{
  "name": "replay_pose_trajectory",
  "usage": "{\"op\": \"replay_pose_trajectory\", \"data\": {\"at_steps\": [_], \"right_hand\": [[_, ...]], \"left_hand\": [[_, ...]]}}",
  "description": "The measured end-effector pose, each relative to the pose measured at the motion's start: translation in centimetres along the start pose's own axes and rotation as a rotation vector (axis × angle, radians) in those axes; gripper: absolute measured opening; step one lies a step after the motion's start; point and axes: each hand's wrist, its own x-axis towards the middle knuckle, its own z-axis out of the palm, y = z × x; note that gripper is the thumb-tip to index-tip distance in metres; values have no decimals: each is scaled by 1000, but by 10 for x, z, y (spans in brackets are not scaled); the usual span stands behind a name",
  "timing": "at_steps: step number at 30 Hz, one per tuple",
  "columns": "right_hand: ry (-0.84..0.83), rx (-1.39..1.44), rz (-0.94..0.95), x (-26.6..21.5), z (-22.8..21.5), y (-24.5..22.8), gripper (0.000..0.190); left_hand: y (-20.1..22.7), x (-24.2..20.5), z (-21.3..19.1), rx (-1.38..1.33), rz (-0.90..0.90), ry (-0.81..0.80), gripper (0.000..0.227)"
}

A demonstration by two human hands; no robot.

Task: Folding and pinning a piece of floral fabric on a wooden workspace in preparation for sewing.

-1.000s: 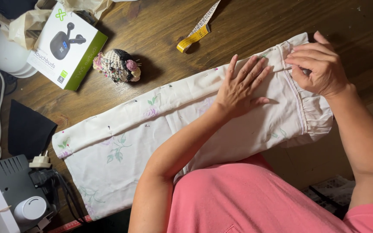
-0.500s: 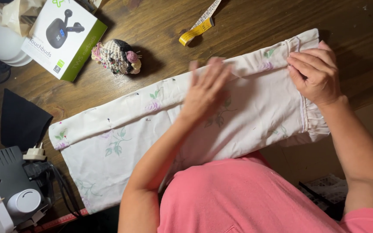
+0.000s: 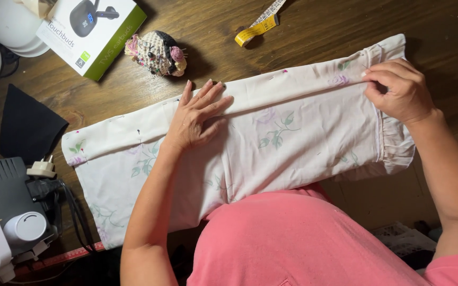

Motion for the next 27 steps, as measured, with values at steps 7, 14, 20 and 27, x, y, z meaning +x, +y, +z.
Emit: {"op": "replay_pose_trajectory", "data": {"at_steps": [7, 14, 20, 27], "right_hand": [[144, 62, 158, 9, -7, 17, 11], [-114, 65, 254, 11, -16, 3, 28], [124, -218, 9, -2, -4, -14, 18], [233, -342, -177, 18, -1, -10, 4]], "left_hand": [[51, 97, 69, -12, 97, 268, 44], [84, 170, 152, 152, 203, 143, 63], [74, 186, 151, -111, 187, 166, 33], [80, 193, 127, -310, 19, 124, 30]]}}
